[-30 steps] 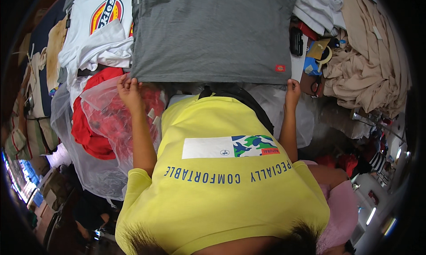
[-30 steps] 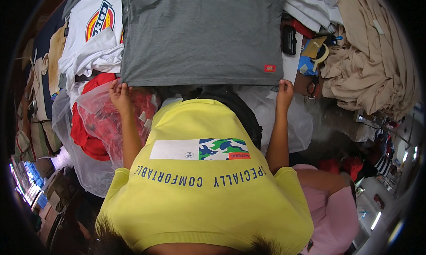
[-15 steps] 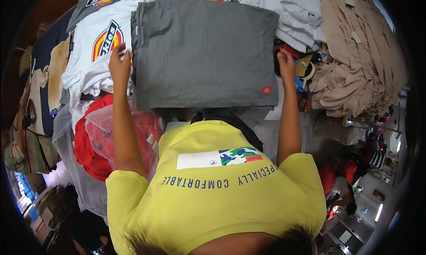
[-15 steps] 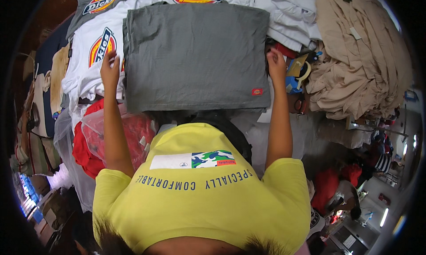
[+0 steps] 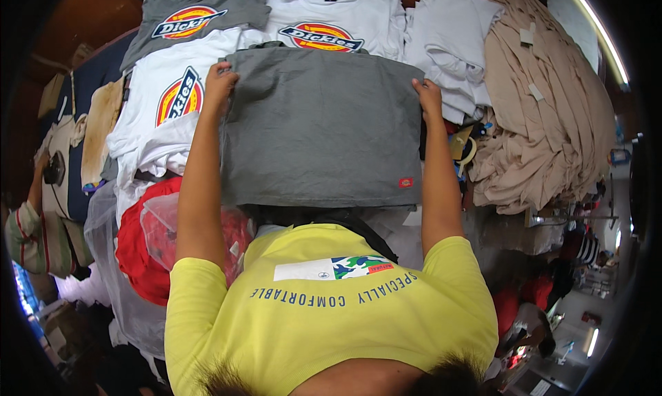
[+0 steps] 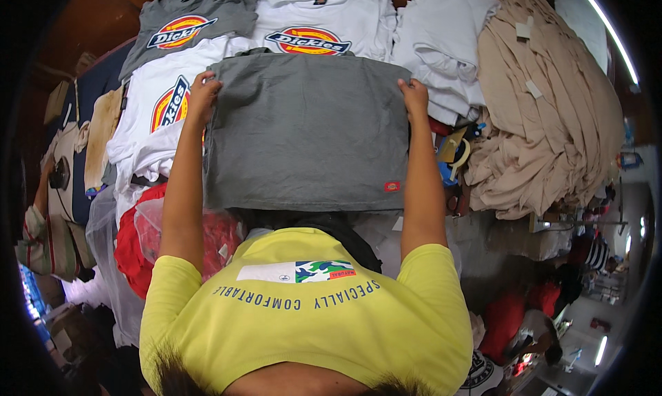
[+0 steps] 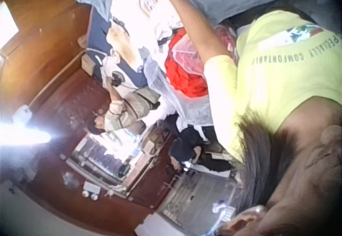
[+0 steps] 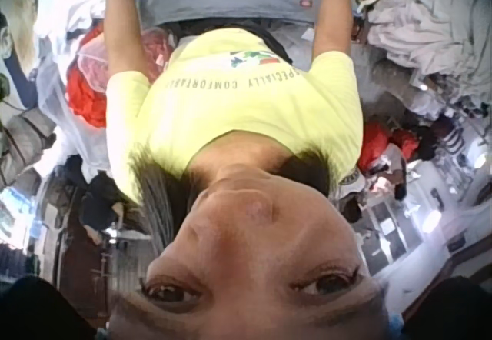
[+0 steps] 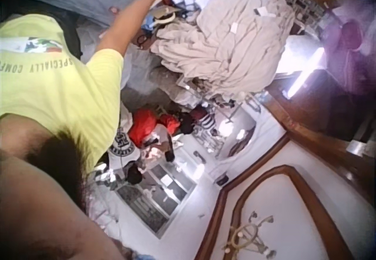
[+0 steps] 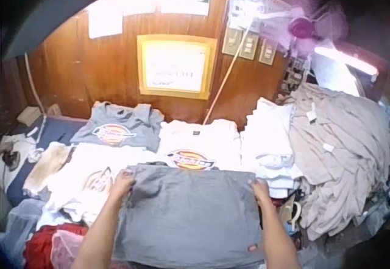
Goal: The person folds a series of grey t-shirts from a stack, using scissors to trim a thread from one shirt.
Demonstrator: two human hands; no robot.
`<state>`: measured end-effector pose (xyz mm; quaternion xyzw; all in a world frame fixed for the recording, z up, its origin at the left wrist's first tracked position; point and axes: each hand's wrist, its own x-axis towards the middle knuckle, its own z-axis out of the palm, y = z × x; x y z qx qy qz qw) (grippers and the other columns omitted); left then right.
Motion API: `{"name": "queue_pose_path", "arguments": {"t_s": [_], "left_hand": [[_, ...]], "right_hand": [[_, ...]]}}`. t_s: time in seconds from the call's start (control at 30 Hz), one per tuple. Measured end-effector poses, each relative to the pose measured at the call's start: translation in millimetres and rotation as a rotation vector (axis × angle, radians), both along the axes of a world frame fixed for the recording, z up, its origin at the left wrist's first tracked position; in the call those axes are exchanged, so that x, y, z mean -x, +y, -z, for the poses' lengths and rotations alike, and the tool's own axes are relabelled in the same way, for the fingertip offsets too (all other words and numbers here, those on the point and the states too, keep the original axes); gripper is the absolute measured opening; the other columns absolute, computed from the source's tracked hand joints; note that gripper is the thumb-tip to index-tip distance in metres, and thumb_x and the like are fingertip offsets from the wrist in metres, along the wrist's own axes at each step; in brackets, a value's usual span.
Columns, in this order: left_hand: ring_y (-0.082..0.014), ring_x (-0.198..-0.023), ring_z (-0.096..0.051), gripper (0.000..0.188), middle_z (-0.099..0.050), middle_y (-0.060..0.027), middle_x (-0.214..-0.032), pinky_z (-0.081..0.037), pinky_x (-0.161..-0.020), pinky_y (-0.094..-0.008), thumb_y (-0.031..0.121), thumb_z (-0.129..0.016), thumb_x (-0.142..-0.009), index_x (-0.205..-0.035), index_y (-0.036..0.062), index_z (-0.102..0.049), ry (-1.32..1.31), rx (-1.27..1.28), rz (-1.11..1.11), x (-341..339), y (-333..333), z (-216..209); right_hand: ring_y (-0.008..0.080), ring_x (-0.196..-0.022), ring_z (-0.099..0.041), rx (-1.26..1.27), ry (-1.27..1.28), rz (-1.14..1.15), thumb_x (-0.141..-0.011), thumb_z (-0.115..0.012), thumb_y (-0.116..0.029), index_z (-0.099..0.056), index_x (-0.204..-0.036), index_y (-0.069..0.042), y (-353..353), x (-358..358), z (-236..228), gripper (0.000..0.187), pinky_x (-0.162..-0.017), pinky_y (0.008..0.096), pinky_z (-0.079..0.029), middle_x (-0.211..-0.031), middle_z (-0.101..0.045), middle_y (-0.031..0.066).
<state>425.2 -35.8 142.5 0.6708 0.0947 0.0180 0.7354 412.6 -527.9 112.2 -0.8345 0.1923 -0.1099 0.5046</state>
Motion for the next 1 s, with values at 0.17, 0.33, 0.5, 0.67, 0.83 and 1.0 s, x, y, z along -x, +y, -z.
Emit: {"name": "queue_pose_path", "arguments": {"t_s": [0.17,0.33,0.5,0.67,0.83,1.0], "left_hand": [[-0.0077,-0.07,-0.051,0.044,-0.057,-0.0031,-0.087,-0.04,-0.064,-0.0192,-0.006,-0.046,-0.069,-0.113,0.0,-0.051,-0.134,0.076,0.326,45,19,-79],[-0.0118,-0.088,-0.054,0.027,-0.06,-0.007,-0.099,-0.039,-0.082,-0.0226,0.003,-0.056,-0.077,-0.103,-0.0022,-0.059,-0.487,-0.09,0.202,116,69,-159],[-0.0134,-0.091,-0.055,0.031,-0.06,-0.0087,-0.098,-0.038,-0.086,-0.0235,0.003,-0.057,-0.08,-0.11,-0.0041,-0.054,-0.806,-0.137,-0.073,170,109,-212],[-0.0077,-0.091,-0.053,0.037,-0.058,-0.0049,-0.102,-0.038,-0.084,-0.0192,0.011,-0.059,-0.082,-0.117,0.0003,-0.052,-0.553,-0.216,-0.184,138,195,-208],[-0.0122,-0.093,-0.056,0.028,-0.06,-0.0076,-0.106,-0.041,-0.09,-0.0246,0.01,-0.057,-0.083,-0.11,0.0012,-0.057,-0.773,-0.456,-0.612,197,237,-291],[-0.0105,-0.093,-0.054,0.027,-0.06,-0.0042,-0.103,-0.04,-0.085,-0.0221,0.011,-0.06,-0.081,-0.107,0.0039,-0.06,-0.754,-0.845,-0.765,262,213,-293]], "right_hand": [[0.0143,-0.095,-0.051,-0.636,0.128,-0.306,-0.079,-0.061,-0.017,-0.051,-0.112,0.002,19,39,-66,0.039,-0.082,0.0261,-0.04,-0.103,-0.057,0.0065],[0.0174,-0.091,-0.056,-0.766,-0.187,-0.257,-0.082,-0.059,-0.016,-0.053,-0.105,0.001,-23,93,-142,0.028,-0.085,0.0303,-0.042,-0.1,-0.059,0.0084],[0.0199,-0.102,-0.052,-0.933,-0.43,-0.402,-0.086,-0.052,-0.013,-0.054,-0.107,0.001,5,88,-231,0.025,-0.091,0.0337,-0.038,-0.105,-0.058,0.0091],[0.0156,-0.095,-0.054,-0.827,-0.218,-0.805,-0.085,-0.053,-0.012,-0.053,-0.107,0.0,116,-44,-244,0.025,-0.086,0.0302,-0.041,-0.101,-0.059,0.0057],[0.0145,-0.085,-0.052,-0.792,-0.198,-1.036,-0.084,-0.054,-0.02,-0.054,-0.103,-0.004,225,-187,-254,0.025,-0.077,0.0284,-0.04,-0.095,-0.058,0.0046],[0.0159,-0.054,-0.049,-1.068,-0.08,-1.008,-0.083,-0.052,-0.013,-0.055,-0.084,-0.01,326,-202,-253,0.005,-0.054,0.0304,-0.038,-0.066,-0.057,0.0047]]}}
